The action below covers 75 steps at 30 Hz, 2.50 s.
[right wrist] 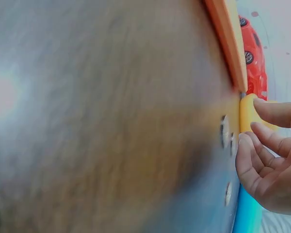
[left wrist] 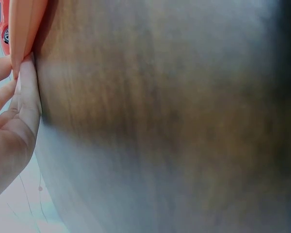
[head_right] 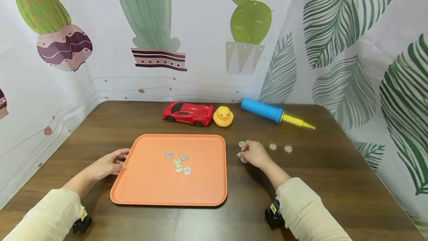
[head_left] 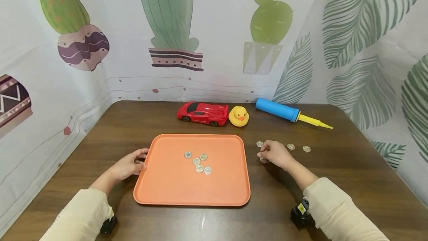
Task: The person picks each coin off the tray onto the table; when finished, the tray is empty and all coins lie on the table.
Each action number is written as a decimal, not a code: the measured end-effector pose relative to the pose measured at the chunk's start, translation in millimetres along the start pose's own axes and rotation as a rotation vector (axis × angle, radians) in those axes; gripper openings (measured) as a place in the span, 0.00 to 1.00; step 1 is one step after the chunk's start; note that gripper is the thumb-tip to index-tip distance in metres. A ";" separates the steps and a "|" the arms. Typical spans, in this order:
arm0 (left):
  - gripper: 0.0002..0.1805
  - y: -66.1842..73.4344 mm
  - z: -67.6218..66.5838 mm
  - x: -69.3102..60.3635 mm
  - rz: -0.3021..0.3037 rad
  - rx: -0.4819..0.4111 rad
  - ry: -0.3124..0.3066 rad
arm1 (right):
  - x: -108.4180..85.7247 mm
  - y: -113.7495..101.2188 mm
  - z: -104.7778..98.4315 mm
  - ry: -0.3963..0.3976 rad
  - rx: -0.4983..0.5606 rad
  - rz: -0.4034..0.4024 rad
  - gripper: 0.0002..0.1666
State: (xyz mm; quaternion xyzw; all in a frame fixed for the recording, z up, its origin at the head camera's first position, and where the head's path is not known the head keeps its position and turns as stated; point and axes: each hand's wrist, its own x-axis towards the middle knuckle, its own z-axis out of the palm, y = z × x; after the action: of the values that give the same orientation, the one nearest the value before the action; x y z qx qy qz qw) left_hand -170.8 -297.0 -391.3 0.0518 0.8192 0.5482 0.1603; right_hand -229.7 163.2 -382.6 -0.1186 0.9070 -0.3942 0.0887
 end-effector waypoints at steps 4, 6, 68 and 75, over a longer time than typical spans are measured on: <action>0.32 0.4 -0.3 0.7 -0.003 0.002 -0.002 | 1.7 -10.6 3.1 0.004 0.016 -0.019 0.09; 0.32 0.2 -0.4 1.0 -0.004 0.003 -0.004 | 2.7 -16.8 5.8 0.005 0.024 -0.027 0.09; 0.32 1.3 0.2 0.0 -0.003 -0.003 0.000 | 68.2 -105.0 103.9 -0.332 -0.201 -0.267 0.08; 0.32 1.3 -0.7 -0.4 0.000 -0.001 0.004 | 63.2 -109.1 103.0 -0.304 -0.257 -0.306 0.08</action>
State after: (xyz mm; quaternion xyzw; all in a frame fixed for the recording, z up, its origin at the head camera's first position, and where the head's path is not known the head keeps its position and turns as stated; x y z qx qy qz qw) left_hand -170.8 -297.2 -389.8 0.0506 0.8192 0.5489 0.1584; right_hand -248.0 1.6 -375.9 -0.3225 0.8975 -0.2622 0.1476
